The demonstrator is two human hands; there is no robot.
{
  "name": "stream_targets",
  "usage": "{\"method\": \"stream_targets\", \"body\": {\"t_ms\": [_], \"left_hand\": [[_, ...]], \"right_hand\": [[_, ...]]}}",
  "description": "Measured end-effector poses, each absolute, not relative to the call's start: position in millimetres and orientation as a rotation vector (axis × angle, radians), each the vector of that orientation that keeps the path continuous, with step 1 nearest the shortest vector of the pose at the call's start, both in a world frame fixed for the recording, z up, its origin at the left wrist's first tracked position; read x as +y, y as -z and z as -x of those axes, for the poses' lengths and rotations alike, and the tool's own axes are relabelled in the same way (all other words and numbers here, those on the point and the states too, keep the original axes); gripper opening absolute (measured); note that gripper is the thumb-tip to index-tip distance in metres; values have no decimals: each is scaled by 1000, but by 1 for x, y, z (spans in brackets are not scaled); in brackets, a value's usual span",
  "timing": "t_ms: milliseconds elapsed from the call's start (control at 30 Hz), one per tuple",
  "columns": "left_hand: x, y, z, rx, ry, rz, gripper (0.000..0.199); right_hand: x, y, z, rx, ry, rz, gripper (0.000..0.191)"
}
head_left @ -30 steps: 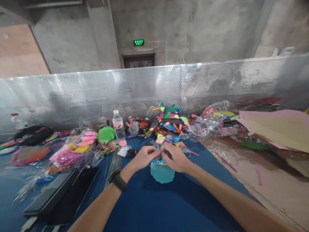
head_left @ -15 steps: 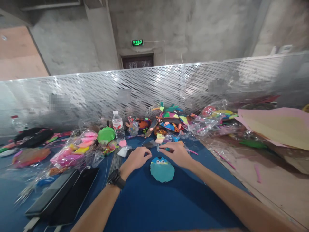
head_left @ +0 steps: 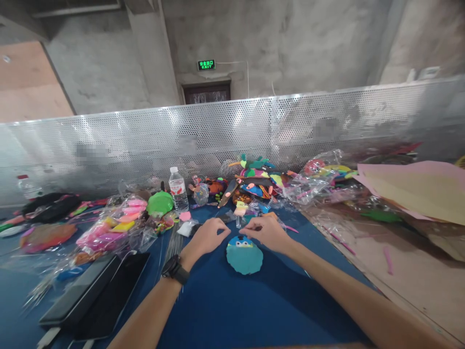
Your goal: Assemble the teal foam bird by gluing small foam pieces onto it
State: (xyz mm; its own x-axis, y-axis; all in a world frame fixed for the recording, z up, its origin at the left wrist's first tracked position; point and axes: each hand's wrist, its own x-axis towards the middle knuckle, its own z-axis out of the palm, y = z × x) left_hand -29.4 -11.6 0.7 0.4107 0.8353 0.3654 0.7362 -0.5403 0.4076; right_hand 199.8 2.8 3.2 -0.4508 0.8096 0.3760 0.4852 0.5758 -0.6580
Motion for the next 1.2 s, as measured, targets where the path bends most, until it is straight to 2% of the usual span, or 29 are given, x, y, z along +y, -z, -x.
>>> {"method": "stream_targets", "body": {"t_ms": [167,300,433,567,700,933,1100,1200], "left_hand": [[-22,-13,15,1305,-932,-2436,33],[-26,-14,5,1169,-1005,-2202,45],[-24,-10,-1,1017,-932,-1842,54],[-22,-6,-1,900,-937,-1694,47],[-19,-4,0,906,-993,-1738,37],[-14,-2,5,1117,-1044,-1753,54],[-15,-2,6,1120,-990,-1700,42],[-16,-2,5,1080,-955,-1696,42]], "right_hand": [[1,-5,-199,-2156,-676,980,36],[-1,-8,-197,-2192,-541,894,42],[-2,-6,-194,-2211,-452,810,35],[0,1,-194,-2197,-438,793,29],[4,4,-196,-2175,-319,844,34],[1,-2,-197,-2203,-305,874,31],[1,-3,-198,-2218,-331,897,32],[1,-3,-198,-2219,-340,896,32]]}}
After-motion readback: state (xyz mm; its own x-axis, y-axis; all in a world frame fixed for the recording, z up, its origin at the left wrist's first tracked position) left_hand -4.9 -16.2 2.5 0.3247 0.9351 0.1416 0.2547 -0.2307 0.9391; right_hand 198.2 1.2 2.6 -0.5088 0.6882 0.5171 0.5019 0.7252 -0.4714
